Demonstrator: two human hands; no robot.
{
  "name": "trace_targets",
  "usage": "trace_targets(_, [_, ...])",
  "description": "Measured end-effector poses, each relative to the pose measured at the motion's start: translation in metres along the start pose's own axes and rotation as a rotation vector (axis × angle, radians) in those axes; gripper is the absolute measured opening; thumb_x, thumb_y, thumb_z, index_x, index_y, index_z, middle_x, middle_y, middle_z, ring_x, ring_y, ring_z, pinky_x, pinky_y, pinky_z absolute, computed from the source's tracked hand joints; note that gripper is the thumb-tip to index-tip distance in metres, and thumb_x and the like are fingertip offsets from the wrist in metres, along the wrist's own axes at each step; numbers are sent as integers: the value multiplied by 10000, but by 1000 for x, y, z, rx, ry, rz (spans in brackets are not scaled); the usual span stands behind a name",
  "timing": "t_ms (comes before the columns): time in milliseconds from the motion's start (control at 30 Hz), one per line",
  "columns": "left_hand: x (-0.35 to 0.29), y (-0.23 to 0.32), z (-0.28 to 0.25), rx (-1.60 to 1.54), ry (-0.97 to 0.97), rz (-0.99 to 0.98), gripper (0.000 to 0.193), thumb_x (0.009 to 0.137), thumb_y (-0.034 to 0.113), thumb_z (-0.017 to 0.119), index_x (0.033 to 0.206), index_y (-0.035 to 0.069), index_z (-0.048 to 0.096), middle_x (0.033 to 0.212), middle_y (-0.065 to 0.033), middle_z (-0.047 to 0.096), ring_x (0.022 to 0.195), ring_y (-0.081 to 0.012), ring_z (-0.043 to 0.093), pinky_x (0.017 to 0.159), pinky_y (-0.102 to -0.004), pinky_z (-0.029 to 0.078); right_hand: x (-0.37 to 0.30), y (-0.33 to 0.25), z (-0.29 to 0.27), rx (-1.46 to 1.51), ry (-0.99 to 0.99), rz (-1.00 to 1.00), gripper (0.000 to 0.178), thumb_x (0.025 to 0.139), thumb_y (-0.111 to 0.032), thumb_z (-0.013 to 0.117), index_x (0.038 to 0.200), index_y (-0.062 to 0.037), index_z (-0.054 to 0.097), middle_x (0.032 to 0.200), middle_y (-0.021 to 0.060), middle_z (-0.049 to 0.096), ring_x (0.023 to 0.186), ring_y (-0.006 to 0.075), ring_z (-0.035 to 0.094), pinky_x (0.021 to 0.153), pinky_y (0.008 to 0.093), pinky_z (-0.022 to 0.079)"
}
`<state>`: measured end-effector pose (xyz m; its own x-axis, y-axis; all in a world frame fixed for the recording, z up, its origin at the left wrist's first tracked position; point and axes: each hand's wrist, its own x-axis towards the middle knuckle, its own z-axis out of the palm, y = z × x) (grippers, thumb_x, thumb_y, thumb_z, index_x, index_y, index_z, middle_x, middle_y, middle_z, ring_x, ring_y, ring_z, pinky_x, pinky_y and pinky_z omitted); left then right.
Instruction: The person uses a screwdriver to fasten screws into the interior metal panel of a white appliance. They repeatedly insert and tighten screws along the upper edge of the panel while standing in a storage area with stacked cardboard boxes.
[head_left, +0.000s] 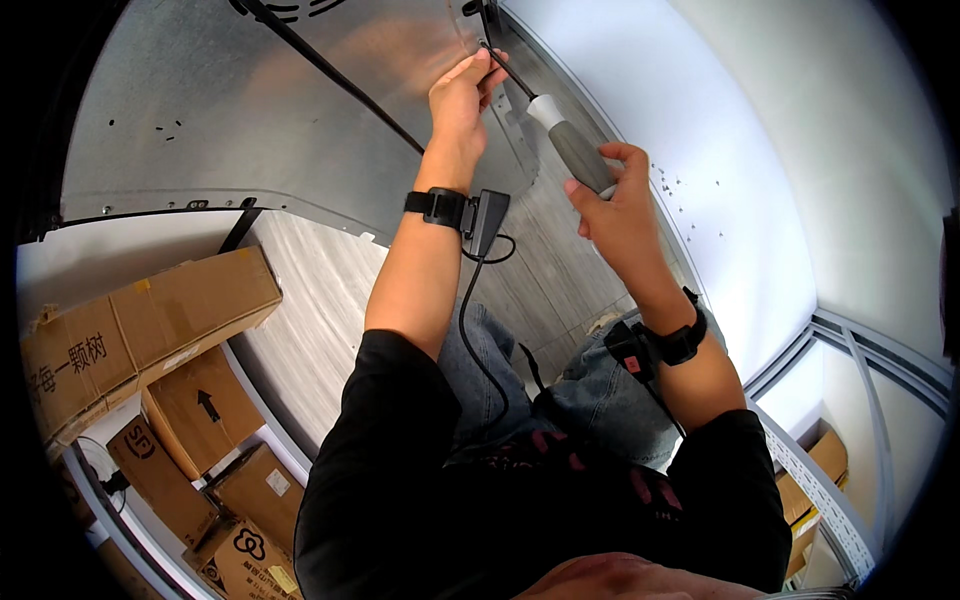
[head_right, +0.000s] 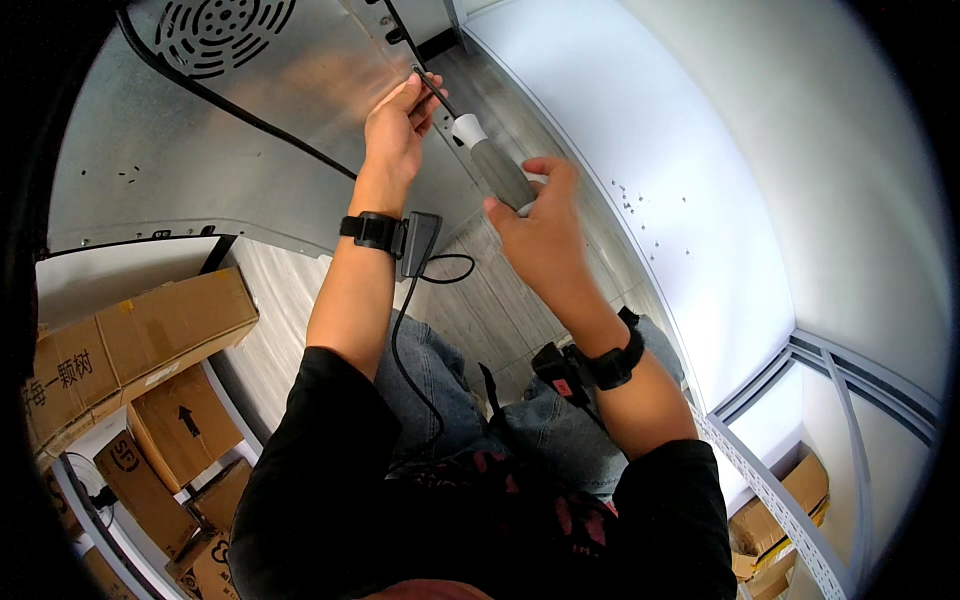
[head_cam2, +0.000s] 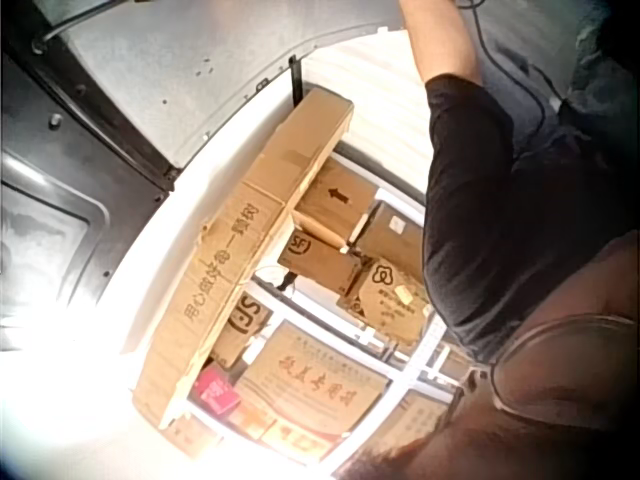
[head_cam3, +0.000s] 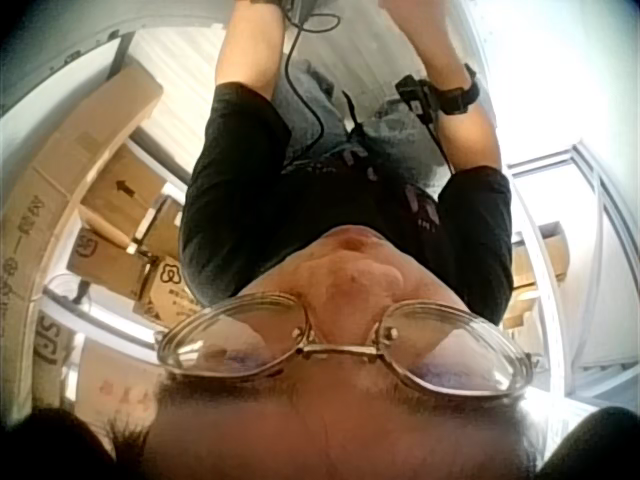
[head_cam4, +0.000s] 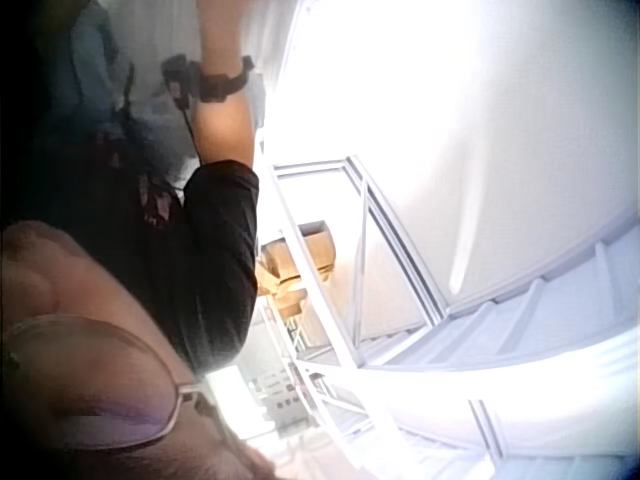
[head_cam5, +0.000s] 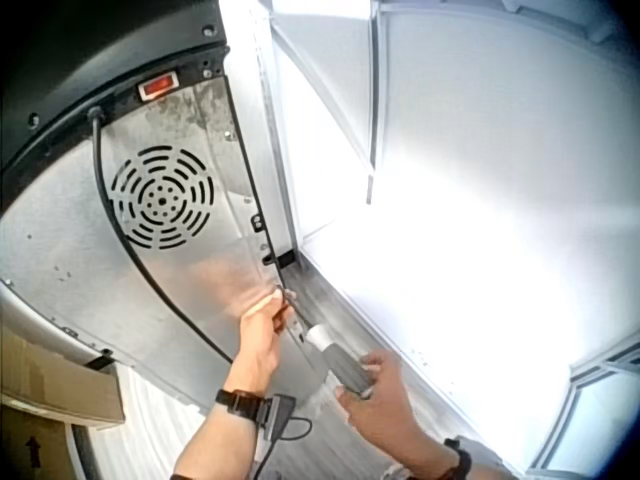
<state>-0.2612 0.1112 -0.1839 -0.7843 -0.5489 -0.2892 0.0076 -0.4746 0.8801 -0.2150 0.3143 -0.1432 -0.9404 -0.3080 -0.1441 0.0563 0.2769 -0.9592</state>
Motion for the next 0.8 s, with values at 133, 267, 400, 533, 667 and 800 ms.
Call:
trace_targets(133, [-1,1,0,2,10,-10,155,904,210,588,909,88,685,904,6,684,787,-55,611,652,-188,346,-4,-16,-5,130,-90,169,479,887,-396,592,1127,-8,444,646,47,545,485,96,503,454,237,409])
trace_targets(267, [0,2,1,-6,8,-5,153,903,210,589,910,92,687,905,9,687,792,-51,611,657,-188,340,5,-8,-10,215,-78,258,457,906,-414,557,1088,-1,494,609,26,516,484,90,493,451,234,401])
trace_targets(400, [3,0,-1,-1,18,4,145,899,207,596,908,98,691,898,13,689,783,-47,610,659,-191,337,8,-5,-11,255,-106,220,482,905,-417,559,1113,12,489,601,13,498,481,87,483,456,229,405])
trace_targets(533, [3,-1,-1,-6,15,10,140,896,204,600,898,100,694,895,14,689,767,-44,607,650,-193,336,7,14,-1,17,-20,75,496,897,-432,570,1076,22,485,604,14,503,479,88,487,462,226,411])
trace_targets(667, [4,-1,-2,-14,23,10,142,896,204,600,882,98,694,894,11,690,756,-44,604,639,-189,337,5,-4,-7,231,-104,235,496,891,-443,578,1036,22,483,640,24,517,471,88,482,465,225,413])
trace_targets(800, [3,-1,-1,-16,15,24,140,895,198,602,880,94,693,885,5,691,751,-46,603,626,-188,335,12,-2,-16,300,-130,315,491,891,-438,581,1033,21,483,662,35,527,470,89,481,466,227,413])
